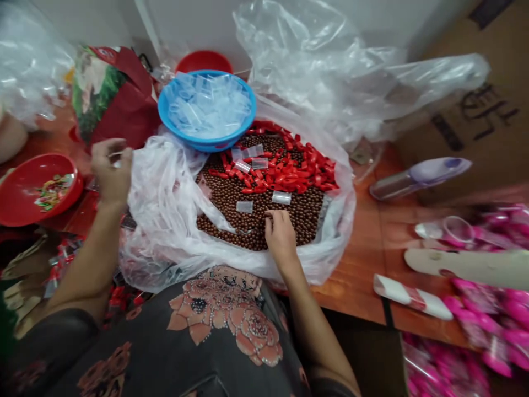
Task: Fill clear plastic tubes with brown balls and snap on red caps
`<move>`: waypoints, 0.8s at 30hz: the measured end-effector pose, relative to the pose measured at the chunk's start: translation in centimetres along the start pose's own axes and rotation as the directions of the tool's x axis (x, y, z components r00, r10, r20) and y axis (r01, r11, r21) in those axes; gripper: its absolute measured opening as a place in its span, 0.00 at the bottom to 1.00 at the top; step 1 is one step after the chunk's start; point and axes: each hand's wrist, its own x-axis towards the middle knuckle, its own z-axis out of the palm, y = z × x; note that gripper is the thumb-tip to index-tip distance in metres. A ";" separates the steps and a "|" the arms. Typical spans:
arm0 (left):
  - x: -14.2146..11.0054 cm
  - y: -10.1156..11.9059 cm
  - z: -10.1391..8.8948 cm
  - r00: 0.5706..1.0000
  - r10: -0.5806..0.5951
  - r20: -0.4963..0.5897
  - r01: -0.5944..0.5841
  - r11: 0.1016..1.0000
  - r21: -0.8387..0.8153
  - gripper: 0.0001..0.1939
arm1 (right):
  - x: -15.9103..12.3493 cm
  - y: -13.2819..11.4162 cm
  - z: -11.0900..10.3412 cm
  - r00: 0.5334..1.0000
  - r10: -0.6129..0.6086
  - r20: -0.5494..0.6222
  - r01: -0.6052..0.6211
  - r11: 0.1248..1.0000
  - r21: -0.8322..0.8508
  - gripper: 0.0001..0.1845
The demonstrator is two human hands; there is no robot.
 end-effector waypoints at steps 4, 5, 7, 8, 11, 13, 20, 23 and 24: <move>-4.4 6.7 9.5 0.811 0.238 0.535 -0.194 0.971 -0.139 0.11 | 1.0 1.3 -0.3 0.998 -0.009 -0.054 0.003 0.993 -0.118 0.14; -5.5 7.7 11.8 0.710 0.261 0.654 -0.208 0.965 -0.158 0.11 | 1.4 1.6 -0.4 0.997 -0.011 -0.076 0.000 0.990 -0.141 0.15; -7.3 8.8 15.4 0.588 0.229 0.775 -0.201 0.970 -0.134 0.13 | 2.2 2.2 -0.7 0.994 -0.016 -0.108 -0.003 0.986 -0.169 0.16; -7.9 9.0 16.7 0.553 0.201 0.808 -0.190 0.975 -0.113 0.13 | 2.6 2.4 -0.9 0.993 -0.022 -0.112 0.002 0.985 -0.172 0.17; -8.6 9.0 18.8 0.502 0.121 0.857 -0.153 0.987 -0.050 0.15 | 3.3 3.3 -1.4 0.995 -0.023 -0.093 0.009 0.988 -0.155 0.19; -8.6 9.0 19.4 0.505 0.079 0.859 -0.129 0.992 -0.016 0.16 | 3.6 3.8 -1.7 0.996 -0.001 -0.085 -0.011 0.991 -0.136 0.19; -8.7 10.5 22.3 0.511 0.044 0.859 -0.027 0.999 -0.035 0.16 | 3.6 5.1 -2.7 0.992 0.069 -0.106 -0.077 0.995 -0.069 0.20; -8.9 11.4 23.7 0.510 0.057 0.858 0.017 0.997 -0.076 0.16 | 3.5 5.6 -3.2 0.990 0.074 -0.117 -0.078 0.996 -0.030 0.20; -9.0 11.5 24.1 0.515 0.052 0.856 0.048 0.995 -0.090 0.16 | 3.4 5.8 -3.4 0.990 0.075 -0.123 -0.077 0.997 -0.015 0.20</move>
